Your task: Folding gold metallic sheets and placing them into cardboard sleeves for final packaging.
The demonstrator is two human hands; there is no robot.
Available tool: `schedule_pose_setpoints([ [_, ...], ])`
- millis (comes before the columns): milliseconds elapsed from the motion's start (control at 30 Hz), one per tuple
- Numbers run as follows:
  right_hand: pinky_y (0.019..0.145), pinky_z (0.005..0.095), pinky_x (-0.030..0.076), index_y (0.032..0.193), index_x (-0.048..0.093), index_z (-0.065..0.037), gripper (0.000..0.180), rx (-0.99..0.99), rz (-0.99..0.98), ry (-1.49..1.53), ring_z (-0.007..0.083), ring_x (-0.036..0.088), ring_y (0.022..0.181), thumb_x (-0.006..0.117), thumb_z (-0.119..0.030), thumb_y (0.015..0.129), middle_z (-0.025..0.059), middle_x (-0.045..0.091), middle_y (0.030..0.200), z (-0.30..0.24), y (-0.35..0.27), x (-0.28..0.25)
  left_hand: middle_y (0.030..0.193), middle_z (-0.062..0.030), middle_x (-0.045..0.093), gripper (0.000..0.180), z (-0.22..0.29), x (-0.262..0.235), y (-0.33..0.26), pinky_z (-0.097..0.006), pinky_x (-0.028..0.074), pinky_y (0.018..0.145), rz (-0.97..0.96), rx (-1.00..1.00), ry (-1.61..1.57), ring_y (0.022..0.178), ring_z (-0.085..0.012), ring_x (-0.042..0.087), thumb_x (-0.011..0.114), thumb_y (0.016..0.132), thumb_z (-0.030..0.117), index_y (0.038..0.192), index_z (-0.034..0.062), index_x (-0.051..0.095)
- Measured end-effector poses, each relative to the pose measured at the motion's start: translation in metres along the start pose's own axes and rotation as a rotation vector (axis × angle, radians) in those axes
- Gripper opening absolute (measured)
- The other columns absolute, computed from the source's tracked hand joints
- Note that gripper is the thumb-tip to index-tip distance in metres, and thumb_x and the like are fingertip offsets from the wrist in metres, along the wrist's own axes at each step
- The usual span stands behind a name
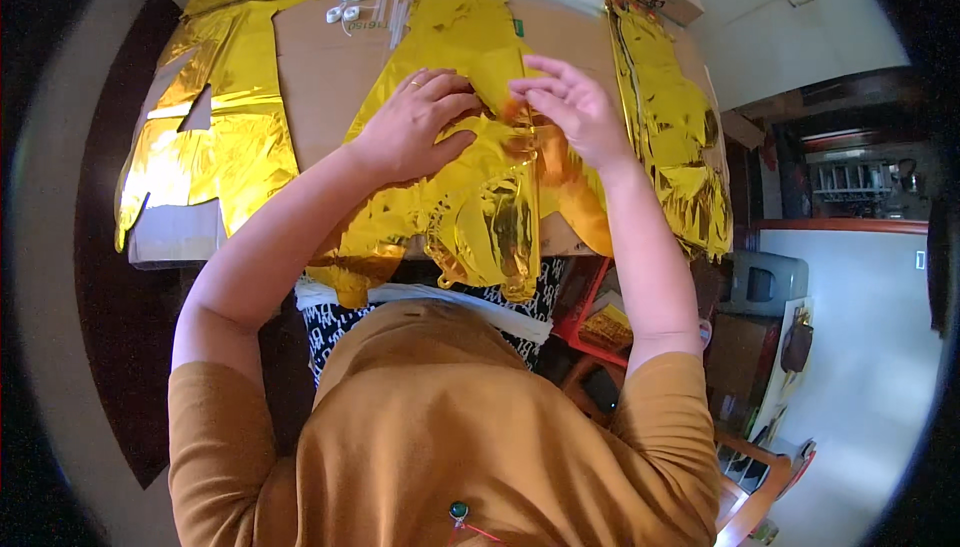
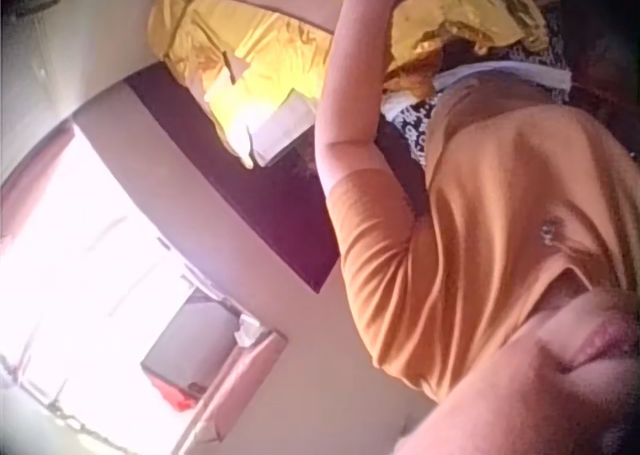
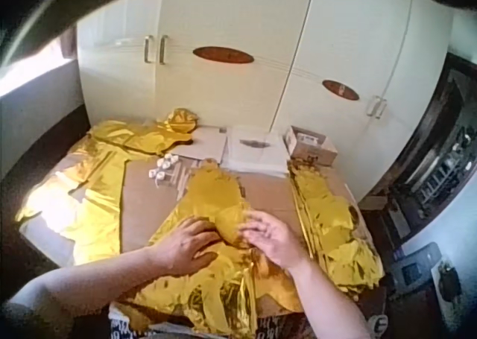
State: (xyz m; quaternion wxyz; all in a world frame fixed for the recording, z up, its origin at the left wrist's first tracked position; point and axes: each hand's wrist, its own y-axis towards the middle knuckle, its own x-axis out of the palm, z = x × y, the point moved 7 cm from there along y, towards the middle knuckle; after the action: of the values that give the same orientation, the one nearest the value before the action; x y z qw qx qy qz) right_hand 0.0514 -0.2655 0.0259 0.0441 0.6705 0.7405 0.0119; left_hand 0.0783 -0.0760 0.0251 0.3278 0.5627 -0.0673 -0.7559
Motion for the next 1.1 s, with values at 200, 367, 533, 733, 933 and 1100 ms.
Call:
schedule_pose_setpoints([
  [200,0.108,0.0413,0.045,0.124,0.067,-0.004,0.033,-0.475,0.103,-0.995,0.0320,0.060,0.124,0.065,-0.010,0.092,0.0130,0.067,0.129,0.003,-0.010,-0.023,0.127,-0.0173,0.058,0.039,0.000,0.001,0.001,-0.049,0.039,0.109,-0.004,-0.022,-0.012,0.126,-0.0380,0.051,0.071,0.086,0.023,0.120,0.0052,0.064],
  [367,0.112,0.0457,0.040,0.126,0.067,-0.006,0.035,-0.455,0.006,-1.175,0.0331,0.056,0.128,0.066,-0.014,0.091,0.0104,0.065,0.133,0.005,-0.012,0.001,0.128,-0.0161,0.058,0.039,0.001,0.000,0.000,-0.050,0.039,0.109,-0.005,-0.019,-0.007,0.126,-0.0380,0.050,0.071,0.086,0.022,0.121,0.0060,0.064],
  [533,0.111,0.0449,0.040,0.126,0.067,-0.009,0.037,-0.480,-0.009,-1.260,0.0308,0.055,0.130,0.066,-0.021,0.091,0.0069,0.061,0.139,0.007,-0.014,0.004,0.126,-0.0154,0.060,0.038,-0.001,0.000,0.000,-0.049,0.039,0.110,0.020,-0.003,0.001,0.125,-0.0371,0.052,0.070,0.087,0.023,0.120,0.0067,0.065],
  [733,0.108,0.0442,0.042,0.128,0.064,-0.009,0.040,-0.468,-0.027,-1.369,0.0304,0.055,0.129,0.064,-0.022,0.090,0.0085,0.060,0.139,0.008,-0.015,0.004,0.119,-0.0173,0.066,0.027,-0.007,-0.033,0.024,-0.044,0.048,0.101,0.201,-0.161,-0.149,0.115,-0.0379,0.060,0.068,0.088,0.014,0.112,0.0014,0.069],
  [933,0.100,0.0446,0.045,0.123,0.065,-0.008,0.037,-0.547,-0.077,-1.366,0.0309,0.059,0.118,0.062,-0.021,0.088,0.0091,0.065,0.126,-0.003,-0.008,0.013,0.118,-0.0176,0.067,0.029,-0.012,0.032,0.066,-0.045,0.050,0.097,0.000,0.217,-0.001,0.112,-0.0363,0.062,0.060,0.091,0.010,0.118,0.0004,0.065],
  [1100,0.098,0.0441,0.046,0.121,0.065,-0.010,0.035,-0.531,-0.037,-1.368,0.0297,0.058,0.118,0.063,-0.023,0.088,0.0077,0.065,0.125,0.000,-0.011,0.012,0.116,-0.0111,0.069,0.028,-0.030,0.040,0.069,-0.044,0.049,0.097,0.046,0.090,-0.037,0.111,-0.0321,0.062,0.064,0.089,0.016,0.113,0.0032,0.069],
])
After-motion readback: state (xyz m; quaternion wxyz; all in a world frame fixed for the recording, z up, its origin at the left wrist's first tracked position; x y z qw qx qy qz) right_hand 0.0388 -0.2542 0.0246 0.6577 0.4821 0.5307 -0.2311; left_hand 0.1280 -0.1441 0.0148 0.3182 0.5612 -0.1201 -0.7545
